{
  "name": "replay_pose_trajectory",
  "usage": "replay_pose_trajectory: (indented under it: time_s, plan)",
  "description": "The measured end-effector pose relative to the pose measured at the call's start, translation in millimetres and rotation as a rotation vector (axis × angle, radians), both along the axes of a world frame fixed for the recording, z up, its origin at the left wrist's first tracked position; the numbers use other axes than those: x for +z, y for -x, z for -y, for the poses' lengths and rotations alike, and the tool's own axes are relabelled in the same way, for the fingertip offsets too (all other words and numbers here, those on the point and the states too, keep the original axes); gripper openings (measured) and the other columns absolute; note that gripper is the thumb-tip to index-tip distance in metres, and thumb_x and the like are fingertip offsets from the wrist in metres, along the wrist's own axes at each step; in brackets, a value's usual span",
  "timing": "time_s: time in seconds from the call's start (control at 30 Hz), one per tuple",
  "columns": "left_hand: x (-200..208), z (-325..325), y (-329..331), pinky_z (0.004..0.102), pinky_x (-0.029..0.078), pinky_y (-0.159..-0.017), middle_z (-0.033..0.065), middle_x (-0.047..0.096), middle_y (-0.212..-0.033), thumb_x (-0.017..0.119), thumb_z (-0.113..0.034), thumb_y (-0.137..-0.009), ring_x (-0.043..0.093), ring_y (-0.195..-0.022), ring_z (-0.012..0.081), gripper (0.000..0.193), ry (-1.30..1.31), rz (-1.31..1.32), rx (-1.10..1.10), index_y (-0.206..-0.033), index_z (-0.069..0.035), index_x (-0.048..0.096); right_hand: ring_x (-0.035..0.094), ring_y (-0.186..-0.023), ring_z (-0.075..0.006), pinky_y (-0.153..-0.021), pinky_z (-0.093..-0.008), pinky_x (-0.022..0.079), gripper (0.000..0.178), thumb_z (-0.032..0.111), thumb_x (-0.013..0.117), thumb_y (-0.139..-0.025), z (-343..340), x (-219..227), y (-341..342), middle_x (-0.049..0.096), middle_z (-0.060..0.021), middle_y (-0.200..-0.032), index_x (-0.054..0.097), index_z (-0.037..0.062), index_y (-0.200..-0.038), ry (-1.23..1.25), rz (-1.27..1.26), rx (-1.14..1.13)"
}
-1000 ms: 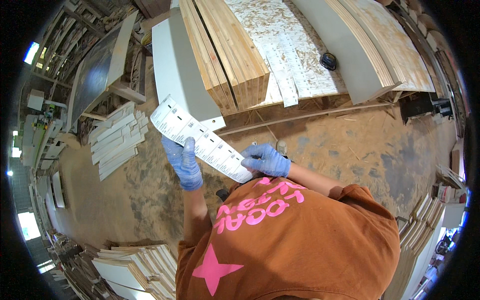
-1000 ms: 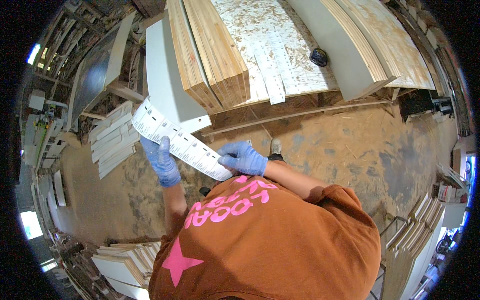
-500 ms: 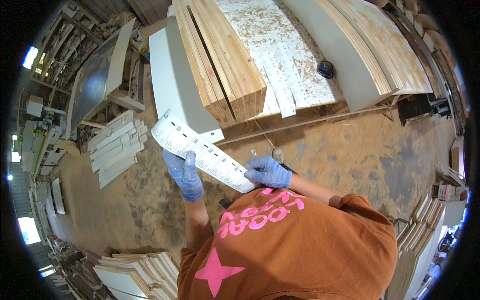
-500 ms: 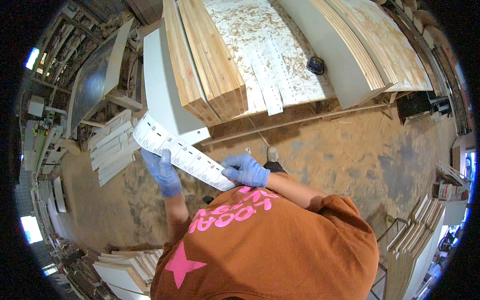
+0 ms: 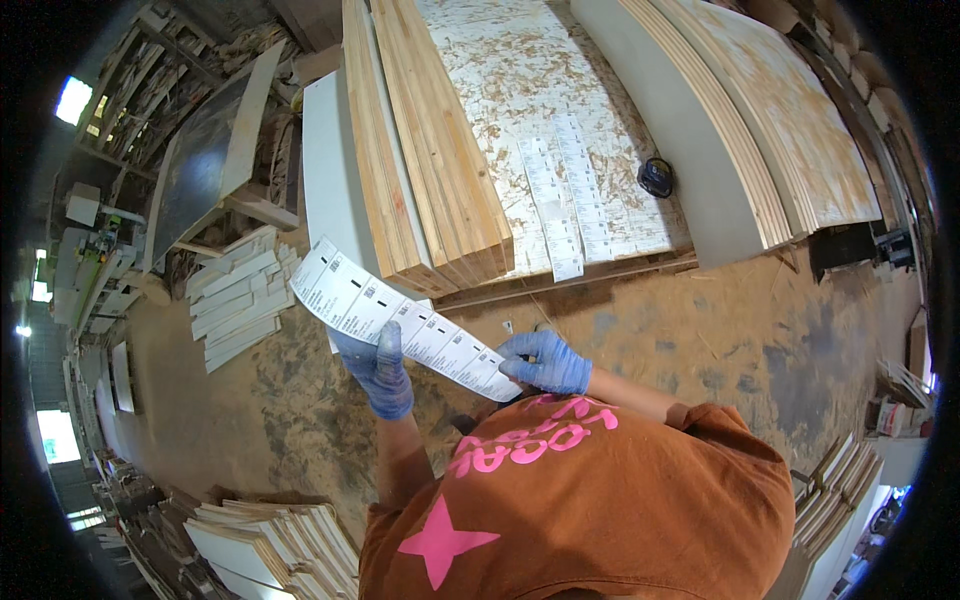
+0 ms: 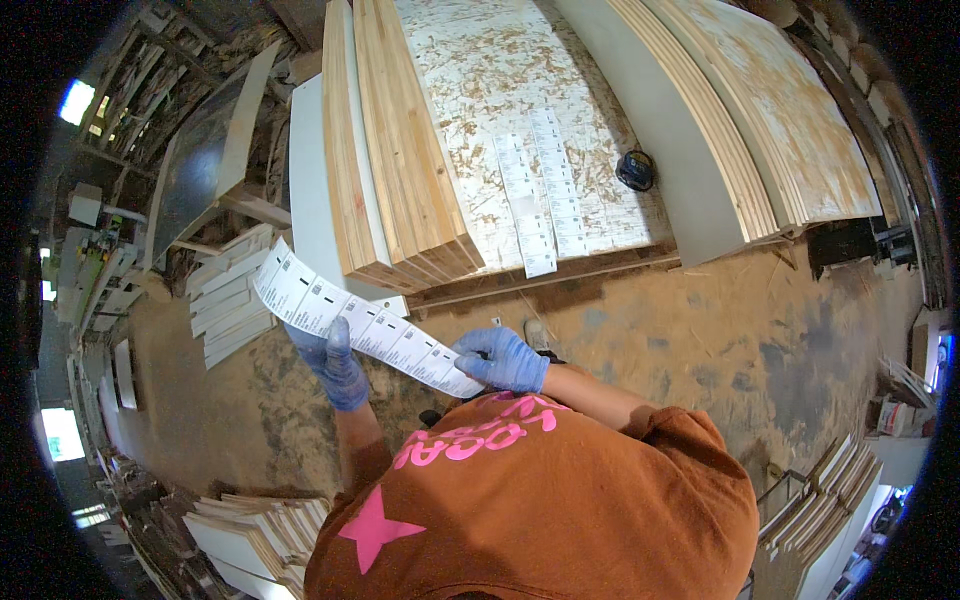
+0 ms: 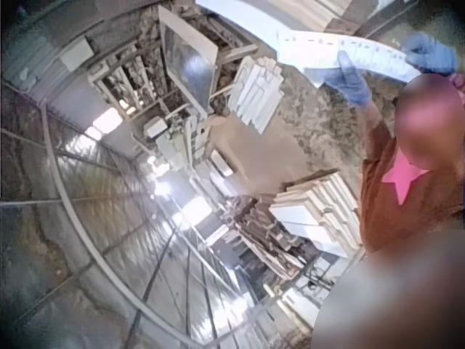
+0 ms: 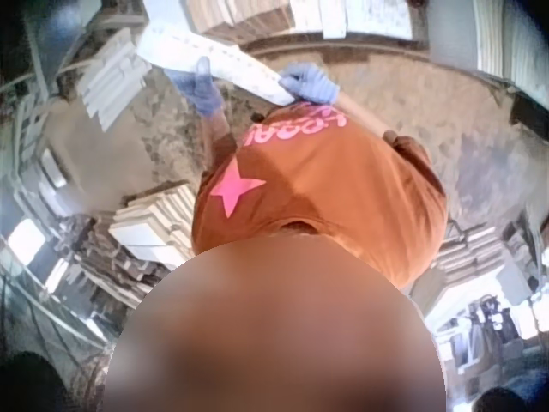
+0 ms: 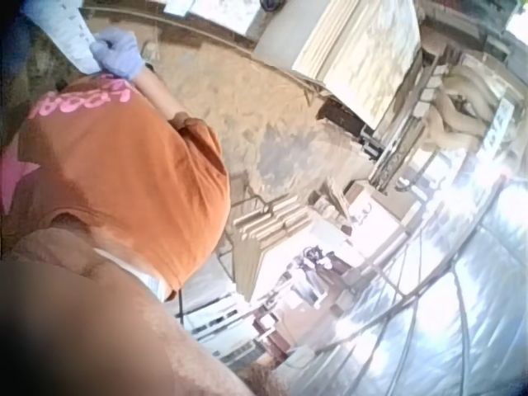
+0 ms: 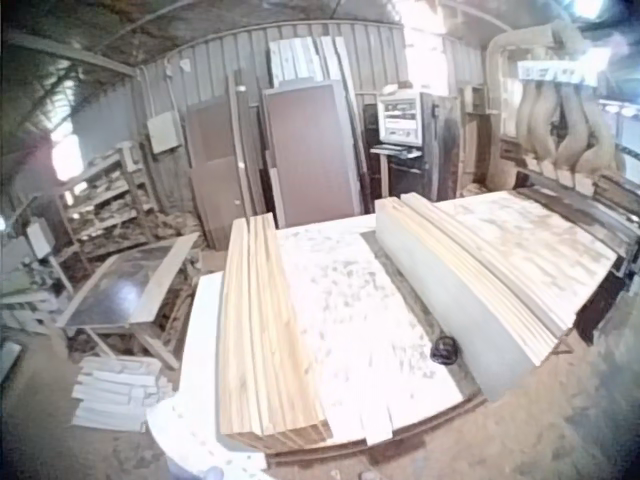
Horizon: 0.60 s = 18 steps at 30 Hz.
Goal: The person measures wooden planks with a tape measure and compares them to printed labels. They handle the planks and labels one at a time, placing labels on the wood and using the tape measure to verify dimensions.
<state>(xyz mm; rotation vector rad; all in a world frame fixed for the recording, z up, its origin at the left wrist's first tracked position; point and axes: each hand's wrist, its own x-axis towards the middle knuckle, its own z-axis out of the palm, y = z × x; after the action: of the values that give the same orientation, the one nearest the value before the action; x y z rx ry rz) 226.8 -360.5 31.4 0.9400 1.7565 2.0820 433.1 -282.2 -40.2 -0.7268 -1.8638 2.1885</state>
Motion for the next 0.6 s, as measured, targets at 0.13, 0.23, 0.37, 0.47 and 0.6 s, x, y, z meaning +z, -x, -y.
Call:
replay_pose_trajectory:
  time_s: [0.13, 0.23, 0.37, 0.47, 0.6]
  plan:
    - [-10.7, -10.3, -2.9, 0.0353, 0.039, -0.095, 0.0120, 0.047, -0.121, 0.063, -0.016, -0.078, 0.049, -0.107, 0.0213, 0.068, -0.008, -0.057, 0.063, -0.134, 0.003, 0.031, 0.060, -0.082, -0.0130, -0.075, -0.0277, 0.049, 0.024, 0.016, 0.061, -0.086, -19.9, -6.8, -7.8, 0.067, -0.0097, -0.089, 0.063, -0.0017, -0.103, -0.004, -0.078, 0.025]
    - [-15.0, -15.9, -6.4, 0.0354, 0.040, -0.094, 0.0107, 0.049, -0.121, 0.062, -0.014, -0.081, 0.050, -0.105, 0.0213, 0.061, -0.027, -0.103, 0.093, -0.133, 0.001, 0.035, 0.060, -0.084, -0.0130, -0.077, -0.0274, 0.049, 0.024, 0.014, 0.061, -0.086, -34.2, -3.3, -13.1, 0.066, -0.0101, -0.091, 0.063, -0.0015, -0.104, -0.026, -0.057, 0.091]
    - [-13.7, -19.0, -11.8, 0.0341, 0.043, -0.091, 0.0100, 0.052, -0.117, 0.063, -0.010, -0.081, 0.052, -0.101, 0.0192, 0.055, 0.049, -0.093, 0.088, -0.130, -0.001, 0.039, 0.060, -0.084, -0.0127, -0.078, -0.0274, 0.048, 0.023, 0.013, 0.060, -0.086, -47.8, -5.9, -18.9, 0.066, -0.0102, -0.090, 0.063, -0.0012, -0.104, -0.036, -0.108, 0.117]
    - [-12.6, -26.7, -21.1, 0.0320, 0.045, -0.086, 0.0089, 0.055, -0.112, 0.063, -0.008, -0.081, 0.054, -0.097, 0.0174, 0.051, -0.014, -0.028, 0.131, -0.127, -0.001, 0.043, 0.060, -0.083, -0.0122, -0.077, -0.0274, 0.049, 0.022, 0.013, 0.060, -0.087, -56.1, -12.9, -23.5, 0.066, -0.0097, -0.089, 0.063, -0.0011, -0.102, -0.066, -0.165, 0.138]
    - [-21.5, -29.7, -23.5, 0.0303, 0.047, -0.083, 0.0077, 0.057, -0.107, 0.063, -0.007, -0.081, 0.055, -0.092, 0.0165, 0.049, -0.021, -0.031, 0.173, -0.125, -0.001, 0.044, 0.059, -0.078, -0.0121, -0.072, -0.0272, 0.048, 0.019, 0.013, 0.060, -0.087, -65.4, -14.1, -29.6, 0.064, -0.0082, -0.086, 0.064, -0.0012, -0.099, 0.006, -0.130, 0.146]
